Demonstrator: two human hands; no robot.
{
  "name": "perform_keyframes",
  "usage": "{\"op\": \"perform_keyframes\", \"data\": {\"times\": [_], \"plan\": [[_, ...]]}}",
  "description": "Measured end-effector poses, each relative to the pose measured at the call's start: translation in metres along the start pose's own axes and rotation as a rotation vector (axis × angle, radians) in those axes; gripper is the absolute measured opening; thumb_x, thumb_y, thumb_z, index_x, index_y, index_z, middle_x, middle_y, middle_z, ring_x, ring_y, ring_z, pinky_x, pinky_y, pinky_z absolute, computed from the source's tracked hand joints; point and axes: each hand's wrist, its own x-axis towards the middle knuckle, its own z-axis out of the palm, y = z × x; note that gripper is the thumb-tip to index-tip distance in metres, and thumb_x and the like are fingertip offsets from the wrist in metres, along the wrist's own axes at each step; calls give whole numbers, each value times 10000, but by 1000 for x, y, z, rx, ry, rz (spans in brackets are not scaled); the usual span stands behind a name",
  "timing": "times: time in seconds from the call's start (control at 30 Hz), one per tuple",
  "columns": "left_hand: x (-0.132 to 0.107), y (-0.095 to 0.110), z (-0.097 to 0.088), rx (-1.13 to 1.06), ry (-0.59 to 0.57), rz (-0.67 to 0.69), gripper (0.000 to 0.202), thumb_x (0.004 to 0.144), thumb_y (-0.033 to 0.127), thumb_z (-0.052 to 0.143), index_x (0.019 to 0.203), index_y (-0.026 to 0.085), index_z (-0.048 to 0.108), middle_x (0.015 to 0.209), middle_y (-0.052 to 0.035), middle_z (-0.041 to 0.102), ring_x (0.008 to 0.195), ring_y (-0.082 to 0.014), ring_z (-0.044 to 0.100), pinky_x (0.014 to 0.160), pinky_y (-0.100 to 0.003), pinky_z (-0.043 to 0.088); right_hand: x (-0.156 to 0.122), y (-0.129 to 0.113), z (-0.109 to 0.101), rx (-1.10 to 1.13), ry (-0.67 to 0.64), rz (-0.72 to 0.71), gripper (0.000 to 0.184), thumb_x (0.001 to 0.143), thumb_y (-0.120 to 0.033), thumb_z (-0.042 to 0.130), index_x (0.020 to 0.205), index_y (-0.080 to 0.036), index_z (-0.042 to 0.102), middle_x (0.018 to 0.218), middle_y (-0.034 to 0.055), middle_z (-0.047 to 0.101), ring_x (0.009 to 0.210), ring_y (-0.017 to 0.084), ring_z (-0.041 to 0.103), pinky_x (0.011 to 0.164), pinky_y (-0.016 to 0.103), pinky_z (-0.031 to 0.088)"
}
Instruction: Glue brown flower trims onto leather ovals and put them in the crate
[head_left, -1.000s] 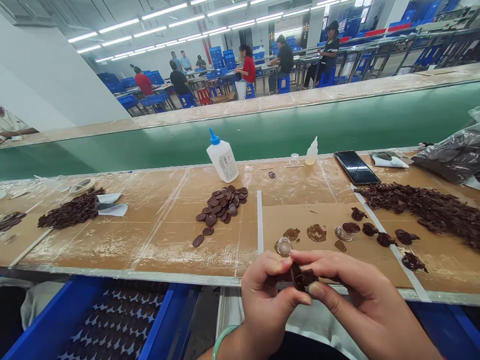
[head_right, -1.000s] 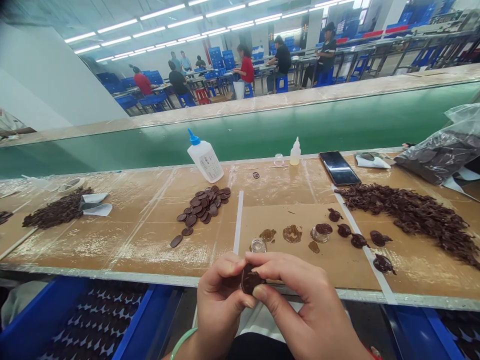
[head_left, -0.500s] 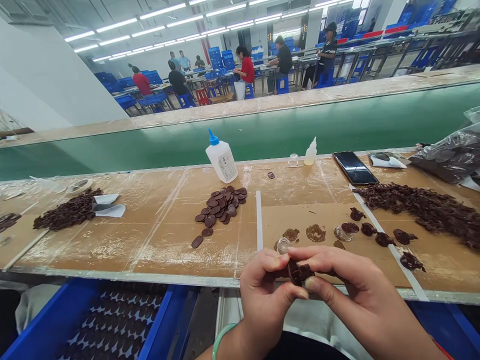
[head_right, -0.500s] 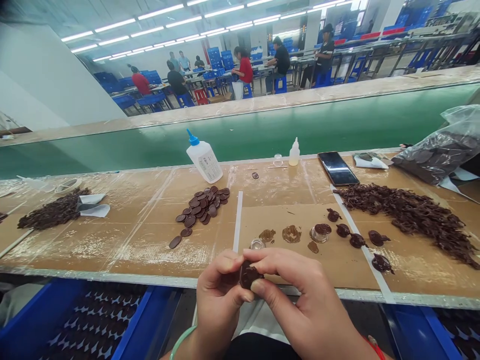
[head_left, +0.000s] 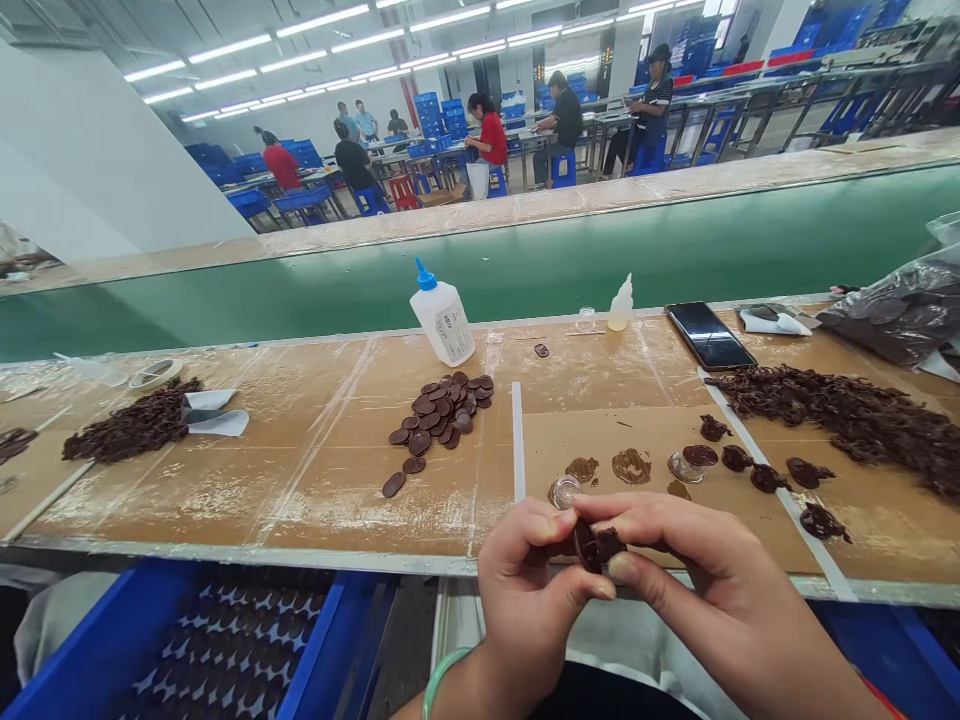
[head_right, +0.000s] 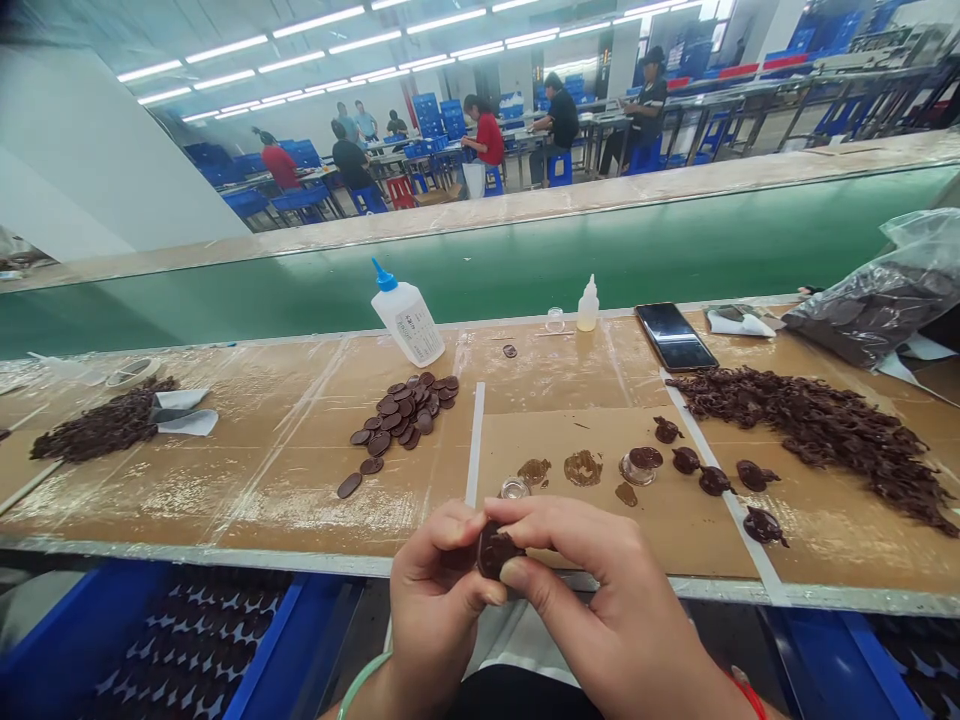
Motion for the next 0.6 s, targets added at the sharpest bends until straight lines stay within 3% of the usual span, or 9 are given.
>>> {"op": "perform_keyframes", "data": {"times": [0.17,0.37,0.6], "plan": [[1,-1,1,10,16,13,345,662,401,952,888,236,752,763,0,643,667,-130,618,616,-203,522,0,2,-1,17,-18,9,108,919,-270,667,929,-264,774,1141,49,813,1063,228,770,930,342,626],[10,0,2,-60,-17,-22,357,665,373,958,968,262,805,816,-21,699,725,-149,669,651,-213,557,4,1,-3,124,-40,162,172,934,-399,679,923,-257,775,1202,83,790,1095,267,753,911,400,633],[17,1,4,-103,-34,-33,362,683,375,947,1005,270,820,838,-34,732,744,-155,694,656,-209,578,11,-3,-1,150,-2,147,115,917,-352,701,916,-268,779,1170,56,803,1071,237,764,892,346,636]]}}
